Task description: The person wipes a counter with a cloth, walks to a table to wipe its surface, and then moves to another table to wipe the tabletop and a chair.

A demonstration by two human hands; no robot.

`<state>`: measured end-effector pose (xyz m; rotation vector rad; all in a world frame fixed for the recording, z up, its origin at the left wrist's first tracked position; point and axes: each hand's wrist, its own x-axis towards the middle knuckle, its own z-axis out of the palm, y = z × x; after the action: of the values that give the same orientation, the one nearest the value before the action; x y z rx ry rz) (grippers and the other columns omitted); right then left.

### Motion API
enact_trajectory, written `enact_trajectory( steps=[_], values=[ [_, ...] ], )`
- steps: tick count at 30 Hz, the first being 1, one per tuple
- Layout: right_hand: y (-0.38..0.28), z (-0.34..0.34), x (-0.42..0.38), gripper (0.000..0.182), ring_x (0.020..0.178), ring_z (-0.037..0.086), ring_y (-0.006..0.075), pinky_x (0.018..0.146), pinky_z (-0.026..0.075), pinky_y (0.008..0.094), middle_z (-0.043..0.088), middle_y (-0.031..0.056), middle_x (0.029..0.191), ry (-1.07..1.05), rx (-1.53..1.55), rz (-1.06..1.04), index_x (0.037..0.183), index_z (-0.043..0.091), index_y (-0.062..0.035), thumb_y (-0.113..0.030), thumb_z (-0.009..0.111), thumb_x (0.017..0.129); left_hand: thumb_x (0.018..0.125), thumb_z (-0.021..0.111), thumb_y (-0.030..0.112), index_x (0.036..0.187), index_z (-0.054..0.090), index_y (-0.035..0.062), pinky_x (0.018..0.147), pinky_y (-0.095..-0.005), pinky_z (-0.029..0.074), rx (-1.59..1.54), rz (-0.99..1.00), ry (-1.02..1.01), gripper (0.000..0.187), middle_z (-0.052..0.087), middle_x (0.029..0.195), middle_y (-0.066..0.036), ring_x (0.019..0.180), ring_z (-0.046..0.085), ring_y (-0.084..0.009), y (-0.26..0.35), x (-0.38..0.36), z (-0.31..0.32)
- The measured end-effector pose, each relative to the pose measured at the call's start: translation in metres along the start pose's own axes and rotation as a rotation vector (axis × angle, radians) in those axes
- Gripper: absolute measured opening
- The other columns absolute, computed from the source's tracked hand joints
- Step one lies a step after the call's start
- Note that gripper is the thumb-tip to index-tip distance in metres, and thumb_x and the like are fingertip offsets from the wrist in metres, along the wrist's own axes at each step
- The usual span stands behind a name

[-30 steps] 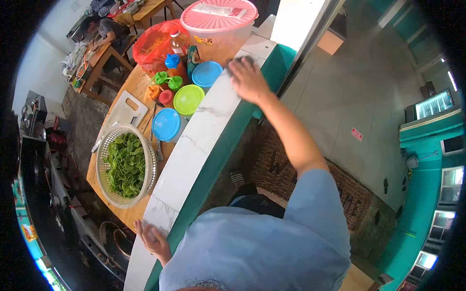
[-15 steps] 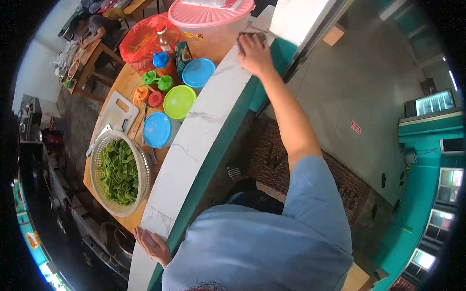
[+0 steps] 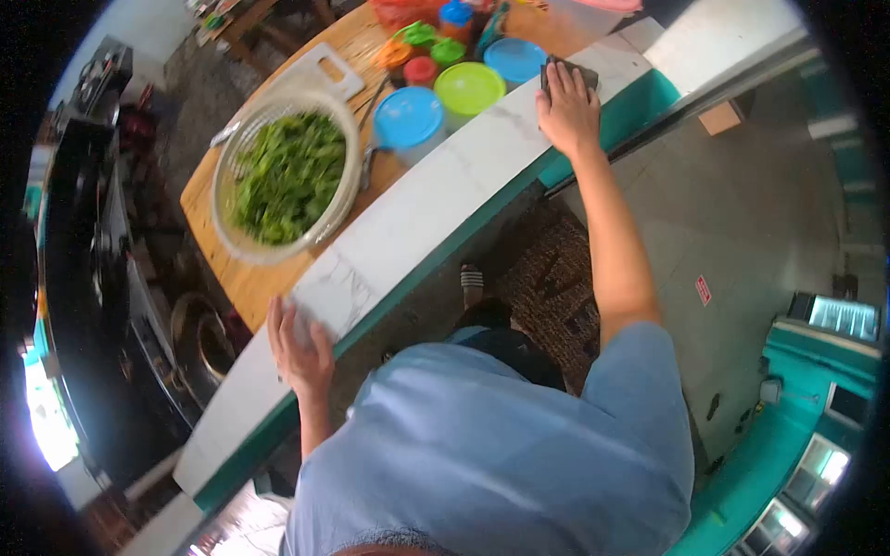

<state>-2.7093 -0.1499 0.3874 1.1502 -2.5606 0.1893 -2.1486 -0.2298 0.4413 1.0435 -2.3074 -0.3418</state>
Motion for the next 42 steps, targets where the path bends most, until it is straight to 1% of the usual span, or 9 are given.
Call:
enact_trajectory(
  steps=[3,7,11,15,21,27,30,35,42],
  values=[
    [-0.099,-0.038,-0.075,0.062,0.15,0.03,0.0319,0.118,0.025,0.0546,0.037,0.0105,0.161,0.036,0.031,-0.099,0.154,0.038,-0.0091,-0.042,0.043,0.102,0.085,0.072,0.01,0.117,0.061,-0.0015,0.115,-0.0562,0.034,-0.1,0.096,-0.18,0.036,0.05,0.144,-0.028,0.138,0.045,-0.0451,-0.01,-0.005,-0.025],
    [-0.245,-0.093,-0.183,0.061,0.148,0.033,0.0341,0.116,0.024,0.0546,0.039,0.015,0.16,0.02,0.134,-0.256,0.153,0.04,-0.0043,-0.038,0.047,0.103,0.084,0.076,0.013,0.119,0.062,-0.0002,0.117,-0.0546,0.033,-0.236,0.125,-0.217,0.04,0.048,0.146,-0.026,0.14,0.044,-0.0435,-0.036,-0.053,-0.083],
    [-0.378,-0.139,-0.274,0.061,0.147,0.033,0.0356,0.114,0.025,0.0565,0.04,0.015,0.159,-0.01,0.224,-0.482,0.153,0.04,-0.0041,-0.035,0.051,0.102,0.084,0.075,0.01,0.116,0.063,0.0005,0.115,-0.0532,0.039,-0.489,0.165,-0.138,0.035,0.051,0.145,-0.023,0.137,0.049,-0.0396,-0.092,-0.115,-0.146],
    [-0.506,-0.191,-0.35,0.068,0.148,0.03,0.0361,0.112,0.025,0.0586,0.035,0.0153,0.161,-0.129,0.305,-0.826,0.155,0.036,-0.0049,-0.042,0.053,0.1,0.084,0.074,0.006,0.105,0.066,0.0015,0.108,-0.0477,0.047,-0.444,-0.015,0.098,0.023,0.062,0.132,-0.018,0.124,0.059,-0.0358,-0.157,-0.194,-0.215],
    [-0.574,-0.206,-0.367,0.08,0.145,0.032,0.0371,0.11,0.026,0.0542,0.032,0.0141,0.163,-0.235,0.477,-1.26,0.158,0.028,-0.0046,-0.052,0.053,0.099,0.084,0.074,0.005,0.103,0.066,0.0036,0.1,-0.0449,0.052,-0.339,-0.24,0.306,0.021,0.066,0.126,-0.014,0.115,0.063,-0.0338,-0.18,-0.255,-0.233],
    [-0.659,-0.214,-0.399,0.077,0.149,0.028,0.0337,0.111,0.024,0.0491,0.027,0.0137,0.165,-0.194,0.43,-1.506,0.159,0.024,-0.0026,-0.043,0.051,0.1,0.087,0.069,0.006,0.098,0.067,0.0044,0.09,-0.0425,0.055,-0.281,-0.526,0.496,0.011,0.069,0.118,-0.01,0.105,0.066,-0.0313,-0.189,-0.337,-0.259],
    [-0.71,-0.22,-0.42,0.077,0.151,0.024,0.0326,0.117,0.017,0.0519,0.027,0.0135,0.165,-0.233,0.426,-1.575,0.159,0.024,-0.0026,-0.043,0.052,0.1,0.088,0.067,0.005,0.1,0.067,0.0031,0.088,-0.0398,0.056,-0.278,-0.697,0.511,0.012,0.071,0.111,-0.011,0.102,0.068,-0.0293,-0.191,-0.372,-0.259],
    [-0.798,-0.23,-0.459,0.079,0.153,0.02,0.0359,0.123,0.004,0.0597,0.028,0.0201,0.162,-0.176,0.543,-1.783,0.156,0.026,0.0034,-0.044,0.054,0.098,0.09,0.067,0.002,0.103,0.068,0.002,0.08,-0.0367,0.058,-0.199,-0.803,0.637,0.013,0.072,0.109,-0.011,0.095,0.071,-0.0287,-0.19,-0.414,-0.259],
    [-0.938,-0.244,-0.539,0.078,0.15,0.026,0.0398,0.121,0.014,0.0606,0.032,0.0247,0.159,-0.134,0.67,-1.851,0.151,0.034,0.0051,-0.043,0.058,0.094,0.089,0.067,0.001,0.102,0.067,0.0014,0.08,-0.0368,0.058,-0.167,-0.939,0.724,0.013,0.072,0.105,-0.012,0.094,0.071,-0.0296,-0.19,-0.455,-0.253]
  ],
)
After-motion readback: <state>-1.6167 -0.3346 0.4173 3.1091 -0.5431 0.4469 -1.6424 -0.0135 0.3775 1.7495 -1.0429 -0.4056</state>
